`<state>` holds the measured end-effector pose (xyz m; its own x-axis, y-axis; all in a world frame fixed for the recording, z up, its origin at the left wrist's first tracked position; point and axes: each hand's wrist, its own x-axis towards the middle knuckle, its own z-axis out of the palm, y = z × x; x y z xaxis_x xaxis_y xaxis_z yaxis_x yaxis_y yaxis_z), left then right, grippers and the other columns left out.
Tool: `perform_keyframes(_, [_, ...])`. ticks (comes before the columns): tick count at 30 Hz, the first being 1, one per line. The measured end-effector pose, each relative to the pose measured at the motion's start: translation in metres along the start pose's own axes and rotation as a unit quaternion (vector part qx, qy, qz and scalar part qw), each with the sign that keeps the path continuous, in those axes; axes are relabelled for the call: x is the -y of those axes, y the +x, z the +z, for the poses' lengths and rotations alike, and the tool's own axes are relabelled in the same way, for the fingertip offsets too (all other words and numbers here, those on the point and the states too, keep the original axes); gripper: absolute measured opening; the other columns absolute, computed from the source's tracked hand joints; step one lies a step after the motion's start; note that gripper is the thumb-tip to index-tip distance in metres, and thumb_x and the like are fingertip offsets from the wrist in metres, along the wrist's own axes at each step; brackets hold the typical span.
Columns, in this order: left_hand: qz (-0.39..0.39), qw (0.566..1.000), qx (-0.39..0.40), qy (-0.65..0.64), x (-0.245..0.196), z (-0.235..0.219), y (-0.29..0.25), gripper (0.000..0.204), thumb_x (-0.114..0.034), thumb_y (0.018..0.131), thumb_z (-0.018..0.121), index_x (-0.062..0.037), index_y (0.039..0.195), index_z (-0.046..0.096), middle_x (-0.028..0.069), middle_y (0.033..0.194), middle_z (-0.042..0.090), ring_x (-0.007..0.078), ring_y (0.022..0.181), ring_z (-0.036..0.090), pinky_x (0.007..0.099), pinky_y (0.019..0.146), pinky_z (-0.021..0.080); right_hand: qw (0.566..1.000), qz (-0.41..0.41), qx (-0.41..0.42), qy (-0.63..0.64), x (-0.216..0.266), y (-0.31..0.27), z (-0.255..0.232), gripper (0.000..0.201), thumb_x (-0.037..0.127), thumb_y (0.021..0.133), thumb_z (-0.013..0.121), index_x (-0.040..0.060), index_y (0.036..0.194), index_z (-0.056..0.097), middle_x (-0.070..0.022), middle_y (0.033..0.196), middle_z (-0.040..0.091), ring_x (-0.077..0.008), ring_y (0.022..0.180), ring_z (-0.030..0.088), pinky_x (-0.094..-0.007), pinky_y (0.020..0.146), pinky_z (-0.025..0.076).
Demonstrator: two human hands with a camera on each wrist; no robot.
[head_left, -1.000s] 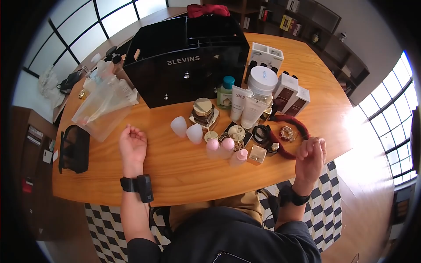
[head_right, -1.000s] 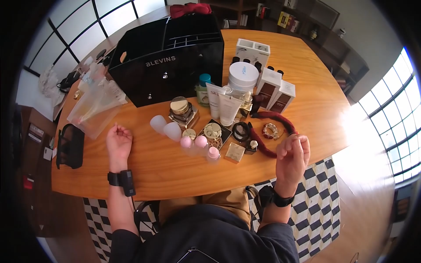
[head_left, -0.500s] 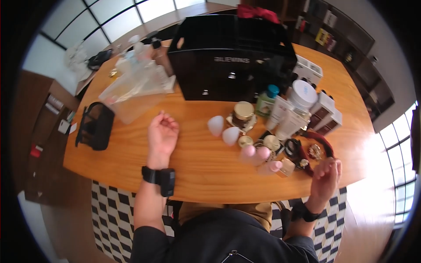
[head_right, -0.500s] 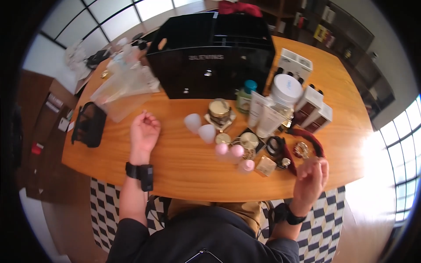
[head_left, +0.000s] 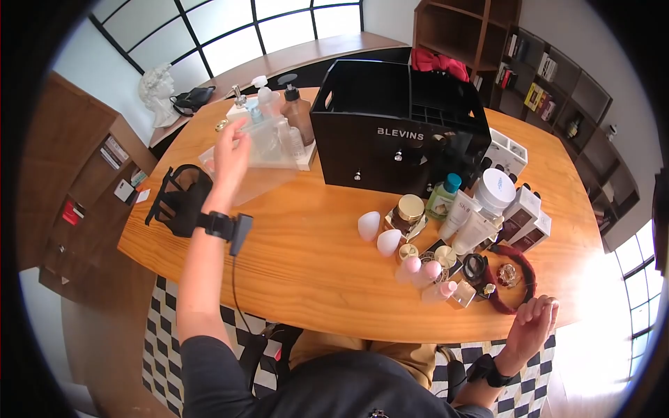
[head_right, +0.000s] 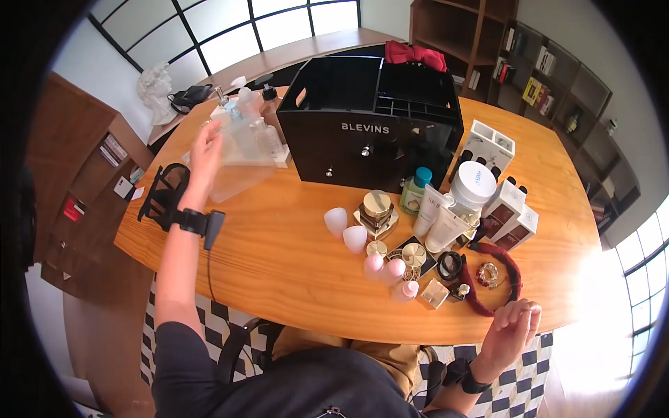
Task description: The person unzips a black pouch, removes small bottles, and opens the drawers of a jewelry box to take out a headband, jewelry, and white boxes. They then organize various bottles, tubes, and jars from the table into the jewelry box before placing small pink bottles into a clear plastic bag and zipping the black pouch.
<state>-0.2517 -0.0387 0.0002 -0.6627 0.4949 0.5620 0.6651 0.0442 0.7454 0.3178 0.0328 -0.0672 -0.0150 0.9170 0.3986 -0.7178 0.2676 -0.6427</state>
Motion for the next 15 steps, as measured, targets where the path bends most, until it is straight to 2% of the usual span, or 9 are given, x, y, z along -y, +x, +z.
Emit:
perform_keyframes(2, [0.039, 0.982, 0.033, 0.184, 0.004, -0.020, 0.014, 0.034, -0.009, 0.085, 0.056, -0.0014, 0.118, 0.056, 0.0155, 0.113, 0.058, 0.0238, 0.089, 0.059, 0.0330, 0.079, 0.049, 1.000, -0.001, 0.007, -0.007, -0.002, -0.001, 0.004, 0.006, 0.008, 0.096, 0.048, 0.0035, 0.095, 0.052, -0.0037, 0.074, 0.043, -0.0106, 0.059, 0.036, -0.0214, 0.051, 0.033])
perform_keyframes(3, [0.087, 0.970, 0.031, 0.223, 0.014, -0.027, 0.016, 0.033, -0.009, 0.084, 0.056, -0.0004, 0.116, 0.057, 0.0194, 0.111, 0.058, 0.0266, 0.086, 0.060, 0.0333, 0.078, 0.048, 1.000, -0.001, 0.010, -0.011, -0.002, -0.001, 0.005, 0.006, 0.008, 0.095, 0.048, 0.0035, 0.095, 0.052, -0.0037, 0.074, 0.043, -0.0105, 0.059, 0.036, -0.0214, 0.051, 0.033])
perform_keyframes(6, [0.137, 0.949, 0.099, 0.266, 0.032, -0.040, 0.009, 0.027, -0.008, 0.084, 0.056, -0.0001, 0.110, 0.060, 0.0181, 0.104, 0.060, 0.0285, 0.084, 0.060, 0.0342, 0.075, 0.048, 0.999, -0.007, 0.005, -0.036, -0.004, -0.002, 0.006, 0.005, 0.008, 0.095, 0.049, 0.0037, 0.095, 0.051, -0.0036, 0.073, 0.043, -0.0104, 0.059, 0.037, -0.0215, 0.051, 0.033])
perform_keyframes(10, [0.091, 0.967, 0.100, 0.218, 0.033, -0.049, 0.001, 0.019, -0.008, 0.085, 0.058, 0.0013, 0.101, 0.061, 0.0143, 0.094, 0.062, 0.0217, 0.080, 0.059, 0.0300, 0.069, 0.047, 0.999, -0.011, 0.003, -0.047, -0.005, -0.003, 0.007, 0.004, 0.008, 0.095, 0.049, 0.0037, 0.095, 0.051, -0.0034, 0.074, 0.043, -0.0101, 0.059, 0.037, -0.0213, 0.051, 0.033])
perform_keyframes(12, [0.059, 0.982, 0.102, 0.149, 0.013, -0.054, -0.002, 0.016, -0.008, 0.085, 0.059, 0.0008, 0.098, 0.061, 0.0111, 0.091, 0.061, 0.0174, 0.077, 0.058, 0.0270, 0.067, 0.046, 0.999, -0.009, 0.001, -0.052, -0.005, -0.004, 0.006, 0.005, 0.008, 0.094, 0.050, 0.0035, 0.095, 0.051, -0.0033, 0.074, 0.044, -0.0099, 0.059, 0.037, -0.0212, 0.051, 0.033])
perform_keyframes(13, [0.032, 0.987, 0.079, 0.140, -0.002, -0.055, -0.007, 0.011, -0.009, 0.084, 0.063, -0.0010, 0.091, 0.060, 0.0053, 0.085, 0.056, 0.0121, 0.070, 0.052, 0.0244, 0.062, 0.043, 0.999, -0.008, 0.005, -0.054, -0.005, -0.005, 0.007, 0.004, 0.008, 0.094, 0.050, 0.0034, 0.095, 0.051, -0.0034, 0.074, 0.044, -0.0098, 0.059, 0.038, -0.0211, 0.051, 0.033])
perform_keyframes(15, [0.099, 0.980, 0.082, 0.154, -0.031, -0.065, -0.013, 0.010, -0.009, 0.083, 0.064, -0.0022, 0.087, 0.059, 0.0037, 0.082, 0.052, 0.0118, 0.067, 0.049, 0.0245, 0.060, 0.042, 0.998, -0.006, 0.011, -0.056, -0.006, -0.005, 0.009, 0.004, 0.007, 0.094, 0.049, 0.0032, 0.095, 0.051, -0.0035, 0.075, 0.044, -0.0097, 0.060, 0.038, -0.0208, 0.051, 0.033])
